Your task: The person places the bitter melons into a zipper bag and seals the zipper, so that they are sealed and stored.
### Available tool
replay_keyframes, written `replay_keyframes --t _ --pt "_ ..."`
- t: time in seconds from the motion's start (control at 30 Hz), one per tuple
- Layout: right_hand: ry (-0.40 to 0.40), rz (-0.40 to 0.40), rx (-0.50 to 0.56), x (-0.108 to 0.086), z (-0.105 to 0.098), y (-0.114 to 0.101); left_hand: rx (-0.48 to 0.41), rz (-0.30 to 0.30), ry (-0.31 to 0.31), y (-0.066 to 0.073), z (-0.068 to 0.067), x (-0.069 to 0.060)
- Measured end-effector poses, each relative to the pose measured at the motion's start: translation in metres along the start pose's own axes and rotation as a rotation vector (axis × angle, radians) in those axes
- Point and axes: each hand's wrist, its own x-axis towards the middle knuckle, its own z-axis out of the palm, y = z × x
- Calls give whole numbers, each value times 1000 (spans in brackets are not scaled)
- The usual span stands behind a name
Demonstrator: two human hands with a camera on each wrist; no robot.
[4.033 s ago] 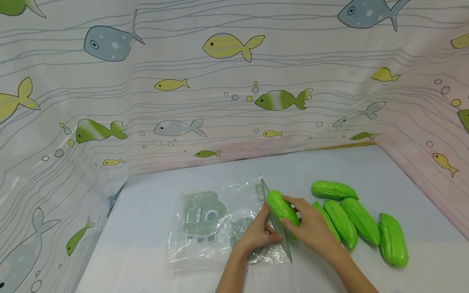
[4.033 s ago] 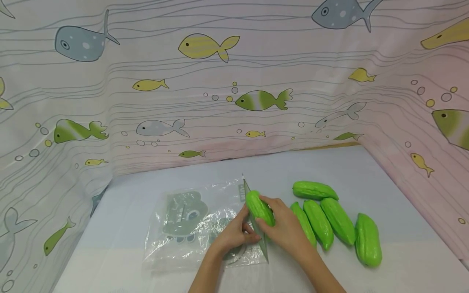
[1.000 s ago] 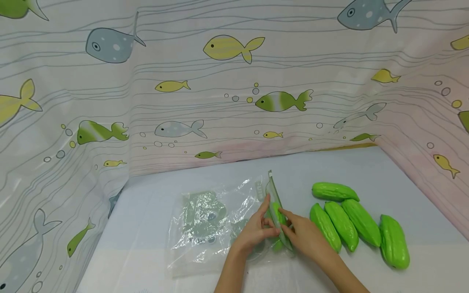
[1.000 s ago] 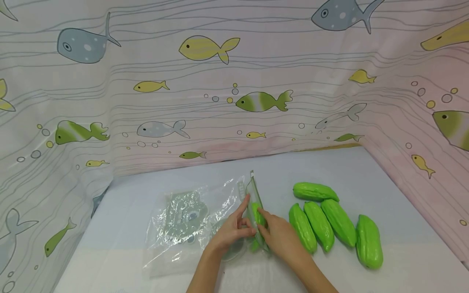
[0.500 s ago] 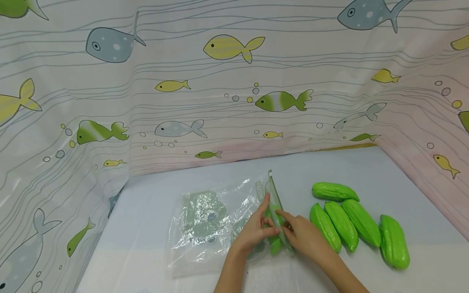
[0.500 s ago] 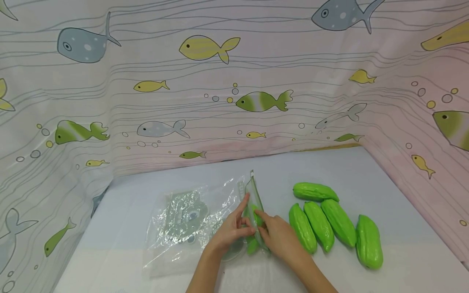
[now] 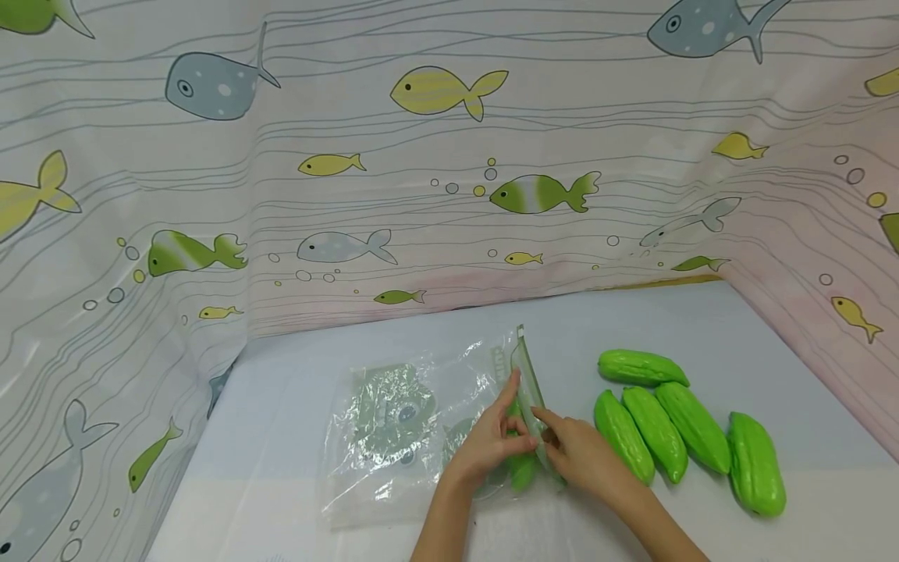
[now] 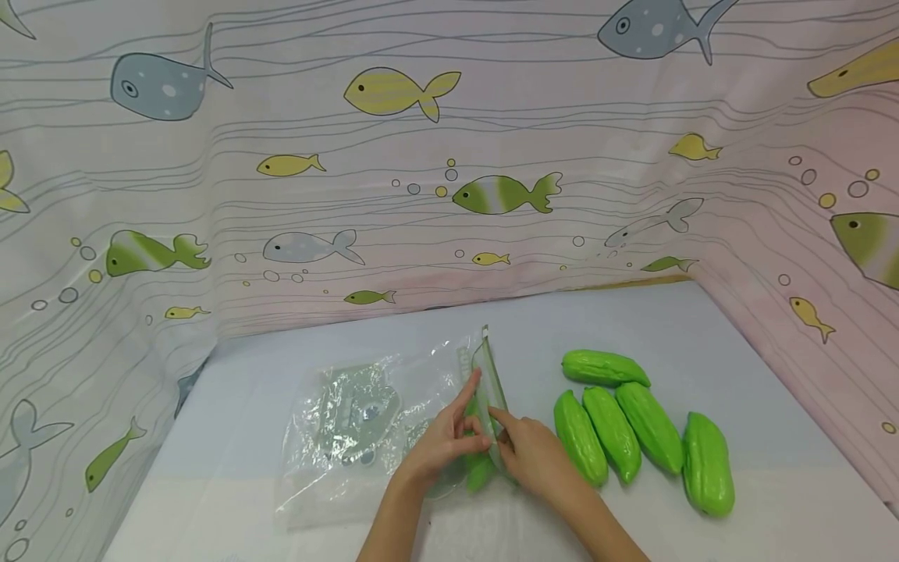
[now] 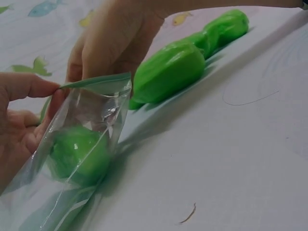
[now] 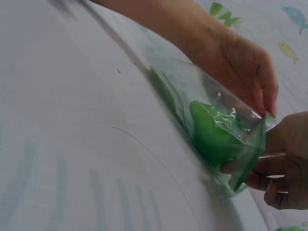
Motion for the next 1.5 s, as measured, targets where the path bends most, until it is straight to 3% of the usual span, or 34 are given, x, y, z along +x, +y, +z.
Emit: replay_keyframes --t 0.17,0.37,0.57,0.8,1.07,1.3,1.5 --pt "-71 -6 53 -1 -8 1 23 -5 5 0 1 1" --pt "-84 -10 66 -2 -23 5 50 -10 22 1 2 0" --pt "-43 6 71 -3 -36 10 48 -16 37 0 1 0" --pt "58 -51 52 -5 -44 16 80 -18 40 -1 0 1" --pt "55 -97 52 -10 -52 17 91 -10 48 0 1 0" --pt "60 -67 43 -19 -60 20 89 -1 46 -1 1 0" --pt "121 -114 38 -26 -66 34 101 4 53 -1 1 0"
